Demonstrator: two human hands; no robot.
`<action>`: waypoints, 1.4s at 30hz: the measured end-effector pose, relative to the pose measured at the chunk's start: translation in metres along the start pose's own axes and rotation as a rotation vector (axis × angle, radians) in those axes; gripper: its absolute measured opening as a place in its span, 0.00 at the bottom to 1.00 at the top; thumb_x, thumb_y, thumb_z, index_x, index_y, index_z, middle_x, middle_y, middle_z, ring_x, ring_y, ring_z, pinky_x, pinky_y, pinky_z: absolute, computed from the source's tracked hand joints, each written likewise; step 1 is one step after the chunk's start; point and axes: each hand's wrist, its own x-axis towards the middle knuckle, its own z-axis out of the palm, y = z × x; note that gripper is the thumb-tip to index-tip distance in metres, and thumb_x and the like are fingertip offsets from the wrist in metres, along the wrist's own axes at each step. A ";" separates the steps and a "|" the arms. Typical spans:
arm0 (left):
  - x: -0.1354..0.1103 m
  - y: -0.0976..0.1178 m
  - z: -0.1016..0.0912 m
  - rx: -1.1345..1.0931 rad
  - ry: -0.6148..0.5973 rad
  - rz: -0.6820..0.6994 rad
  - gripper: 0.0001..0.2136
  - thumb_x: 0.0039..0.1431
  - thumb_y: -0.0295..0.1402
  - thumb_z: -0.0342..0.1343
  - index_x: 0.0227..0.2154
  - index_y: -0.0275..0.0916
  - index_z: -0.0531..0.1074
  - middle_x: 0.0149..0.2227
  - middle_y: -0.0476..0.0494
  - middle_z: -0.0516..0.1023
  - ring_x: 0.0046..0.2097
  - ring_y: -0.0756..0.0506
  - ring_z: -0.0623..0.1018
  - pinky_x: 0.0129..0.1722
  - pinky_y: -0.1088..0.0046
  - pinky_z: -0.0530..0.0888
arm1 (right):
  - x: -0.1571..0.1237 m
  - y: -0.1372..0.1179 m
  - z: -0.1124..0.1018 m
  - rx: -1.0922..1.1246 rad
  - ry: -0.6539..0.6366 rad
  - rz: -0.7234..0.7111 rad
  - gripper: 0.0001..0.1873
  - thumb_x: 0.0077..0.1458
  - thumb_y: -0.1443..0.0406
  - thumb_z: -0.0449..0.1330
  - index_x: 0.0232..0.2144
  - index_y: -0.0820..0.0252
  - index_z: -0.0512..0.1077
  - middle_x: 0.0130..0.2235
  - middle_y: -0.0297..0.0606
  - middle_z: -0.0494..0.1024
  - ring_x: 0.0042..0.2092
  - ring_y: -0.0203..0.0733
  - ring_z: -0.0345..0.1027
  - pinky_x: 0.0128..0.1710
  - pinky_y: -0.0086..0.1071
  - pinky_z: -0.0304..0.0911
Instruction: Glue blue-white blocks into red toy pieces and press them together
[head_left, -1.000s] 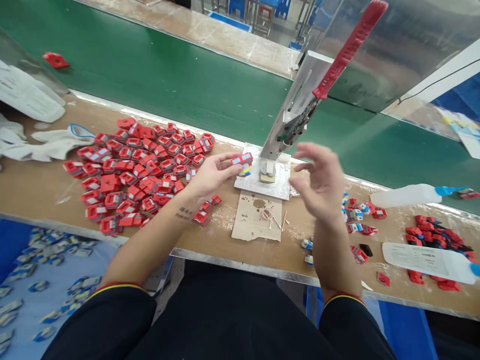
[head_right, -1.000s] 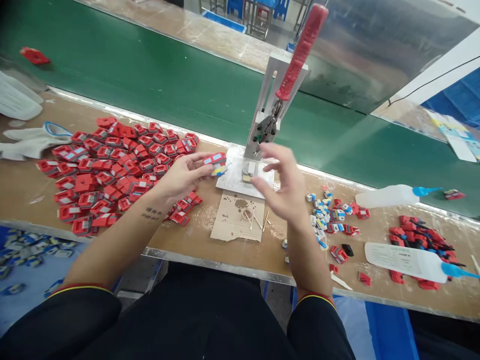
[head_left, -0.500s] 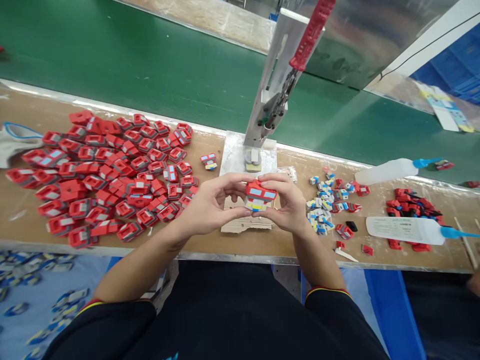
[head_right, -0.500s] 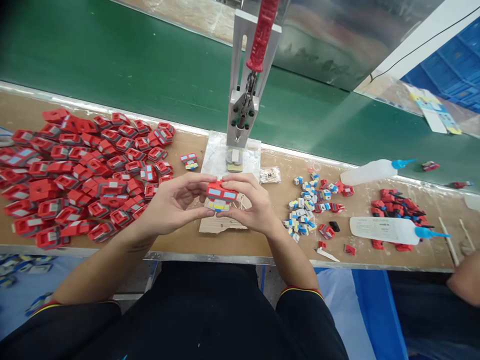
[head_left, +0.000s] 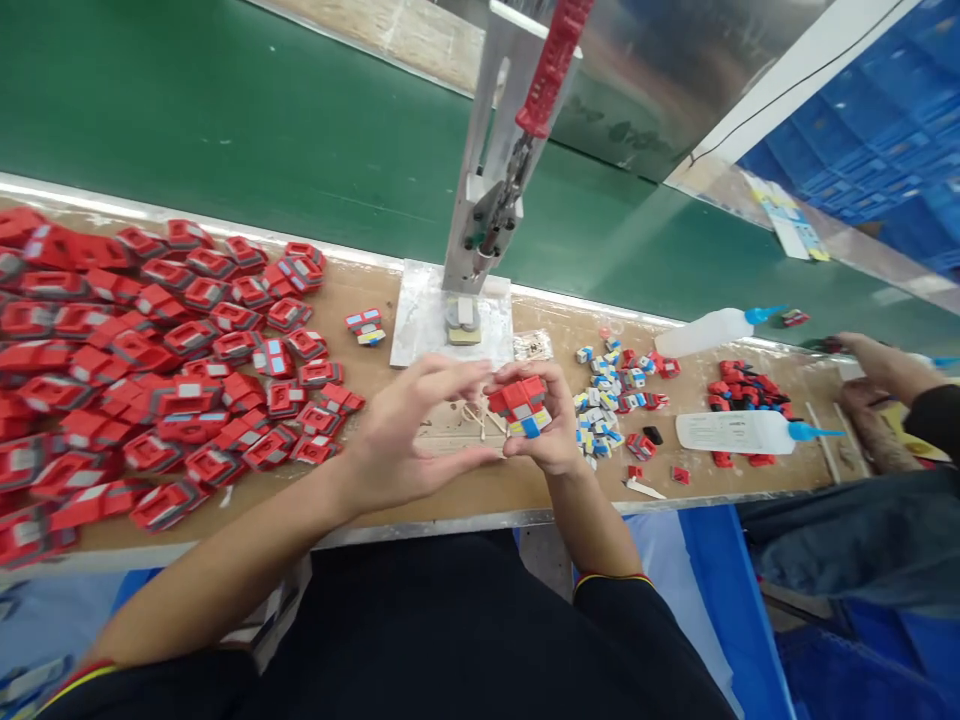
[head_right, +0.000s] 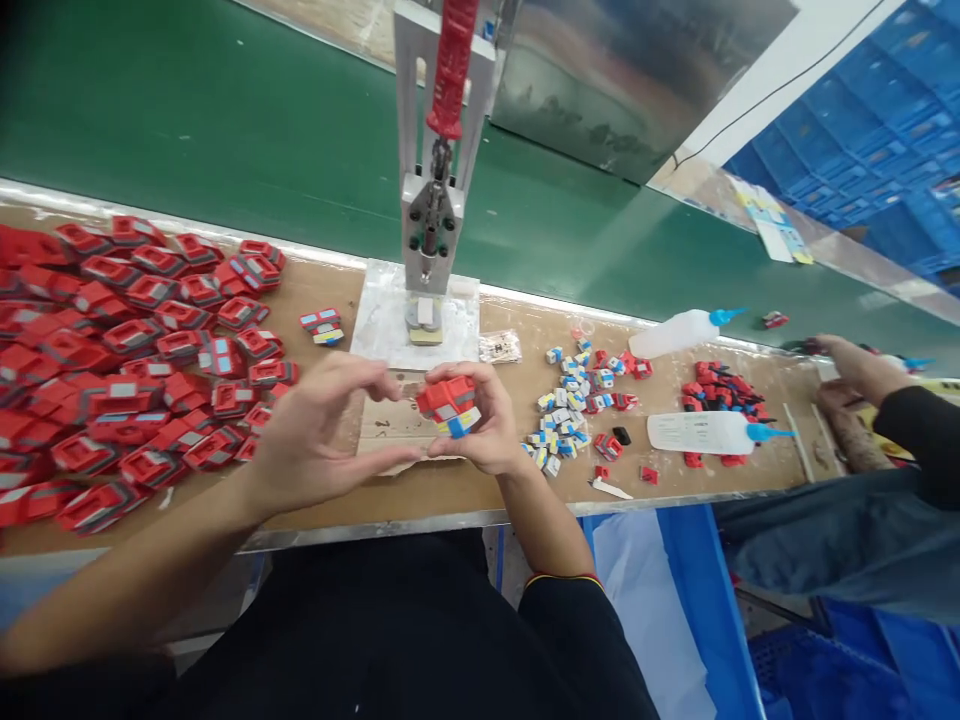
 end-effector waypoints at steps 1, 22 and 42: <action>-0.002 -0.006 -0.007 0.045 0.025 0.013 0.27 0.59 0.44 0.74 0.60 0.52 0.75 0.44 0.45 0.82 0.43 0.41 0.81 0.46 0.59 0.83 | -0.001 0.002 -0.003 0.025 -0.001 0.000 0.41 0.39 0.46 0.84 0.51 0.44 0.72 0.49 0.37 0.81 0.44 0.47 0.83 0.49 0.46 0.82; -0.016 -0.073 -0.094 0.733 -0.046 -0.403 0.25 0.67 0.52 0.53 0.62 0.50 0.72 0.55 0.42 0.77 0.54 0.35 0.81 0.61 0.49 0.79 | -0.010 -0.004 -0.034 -0.143 0.135 0.083 0.39 0.40 0.40 0.78 0.47 0.47 0.69 0.44 0.38 0.80 0.43 0.53 0.83 0.46 0.49 0.81; 0.024 -0.136 -0.084 0.870 -0.496 -0.488 0.16 0.65 0.42 0.56 0.50 0.40 0.75 0.50 0.30 0.84 0.58 0.27 0.81 0.59 0.50 0.75 | 0.202 0.079 -0.204 -1.150 0.030 0.439 0.24 0.42 0.71 0.63 0.44 0.62 0.84 0.47 0.44 0.89 0.51 0.51 0.79 0.60 0.43 0.72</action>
